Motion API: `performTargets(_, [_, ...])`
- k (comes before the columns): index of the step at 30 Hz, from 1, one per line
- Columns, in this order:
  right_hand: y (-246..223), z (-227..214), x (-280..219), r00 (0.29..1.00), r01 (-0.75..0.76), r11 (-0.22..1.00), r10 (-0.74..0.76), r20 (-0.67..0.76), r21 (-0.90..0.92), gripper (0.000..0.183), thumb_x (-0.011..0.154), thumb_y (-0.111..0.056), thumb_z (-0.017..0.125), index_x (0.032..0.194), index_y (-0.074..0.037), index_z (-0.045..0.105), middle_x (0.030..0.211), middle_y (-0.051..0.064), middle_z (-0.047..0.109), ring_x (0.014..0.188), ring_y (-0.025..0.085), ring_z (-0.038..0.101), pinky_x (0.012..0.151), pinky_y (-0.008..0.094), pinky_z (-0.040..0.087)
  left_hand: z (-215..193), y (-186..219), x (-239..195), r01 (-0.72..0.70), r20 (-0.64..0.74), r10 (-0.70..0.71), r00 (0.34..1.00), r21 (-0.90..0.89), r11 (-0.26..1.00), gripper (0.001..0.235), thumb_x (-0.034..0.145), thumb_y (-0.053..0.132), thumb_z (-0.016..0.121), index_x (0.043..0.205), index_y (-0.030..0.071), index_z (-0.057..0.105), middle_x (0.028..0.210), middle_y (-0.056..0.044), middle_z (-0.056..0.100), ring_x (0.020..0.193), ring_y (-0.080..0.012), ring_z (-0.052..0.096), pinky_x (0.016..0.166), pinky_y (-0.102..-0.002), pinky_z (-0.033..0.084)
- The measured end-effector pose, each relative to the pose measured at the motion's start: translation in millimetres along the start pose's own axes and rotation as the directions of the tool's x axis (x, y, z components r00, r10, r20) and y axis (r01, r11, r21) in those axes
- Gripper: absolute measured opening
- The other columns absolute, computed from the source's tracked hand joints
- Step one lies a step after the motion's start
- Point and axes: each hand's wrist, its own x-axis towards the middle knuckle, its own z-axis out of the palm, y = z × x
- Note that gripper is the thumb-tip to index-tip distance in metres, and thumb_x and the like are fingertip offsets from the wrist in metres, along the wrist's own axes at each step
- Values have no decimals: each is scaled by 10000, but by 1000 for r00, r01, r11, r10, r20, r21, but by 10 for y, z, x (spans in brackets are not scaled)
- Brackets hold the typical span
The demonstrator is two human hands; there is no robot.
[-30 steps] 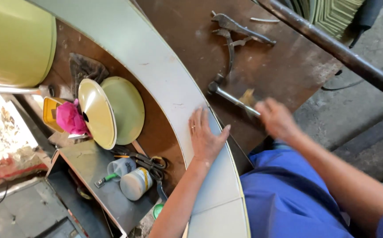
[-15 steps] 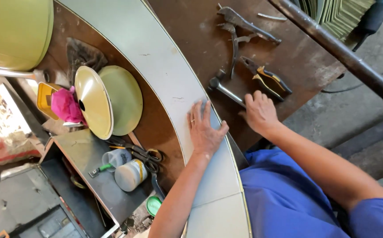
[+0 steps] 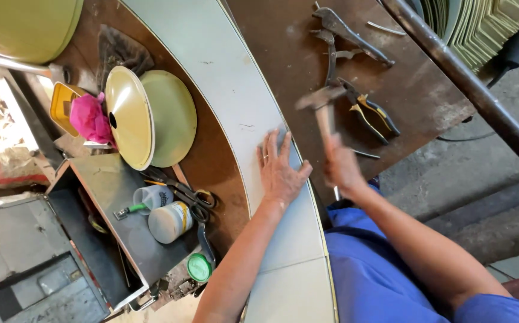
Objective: Fabricating a curved metal component using a hammer, pliers, and an angle grinder.
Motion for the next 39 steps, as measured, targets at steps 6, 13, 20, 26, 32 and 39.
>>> performTargets(6, [206,-117,136,970,242,933,-232,69,-265,590,1093,-543,440,694,-107,458,602,-38,398,511,90,343,450,307,269,3,21,41,8,23,-8,1000,-19,1000,853,766,398,740,1520,108,466,1607,-149,299,1531,-339,225,1251,-536,97])
performTargets(13, [-184,210,-118,909,310,546,-409,76,-778,565,1064,-496,473,863,6,635,708,257,604,621,430,500,614,460,487,20,-22,30,-11,37,8,999,59,998,870,782,413,749,1530,97,434,1597,-158,283,1535,-336,204,1251,-542,98])
performTargets(20, [-142,162,68,902,268,505,-430,30,-821,559,1020,-526,471,979,-22,709,808,308,654,853,539,630,693,538,509,-48,32,30,11,79,-15,997,42,999,910,716,419,791,1489,91,442,1565,-171,285,1521,-340,190,1227,-575,101])
performTargets(26, [34,149,313,865,344,390,-485,127,-854,549,1091,-492,512,937,-5,714,816,267,667,750,489,640,656,466,471,-52,58,42,-2,-7,2,1000,14,1000,846,742,382,794,1477,97,488,1569,-164,347,1513,-349,259,1234,-569,156])
performTargets(32, [25,-16,143,926,276,698,-378,-12,-661,591,1117,-504,515,882,16,669,718,155,593,699,137,514,626,375,472,-34,46,45,-2,-1,2,1000,43,999,831,759,414,778,1487,126,500,1584,-132,370,1521,-321,274,1240,-567,190])
performTargets(39, [-159,403,-309,972,95,567,-231,-47,-818,588,746,-461,907,887,52,657,765,134,692,682,160,619,631,360,530,-440,-341,158,336,-303,-260,917,236,912,977,788,684,760,1423,12,444,1586,-284,333,1485,-496,270,1111,-663,263])
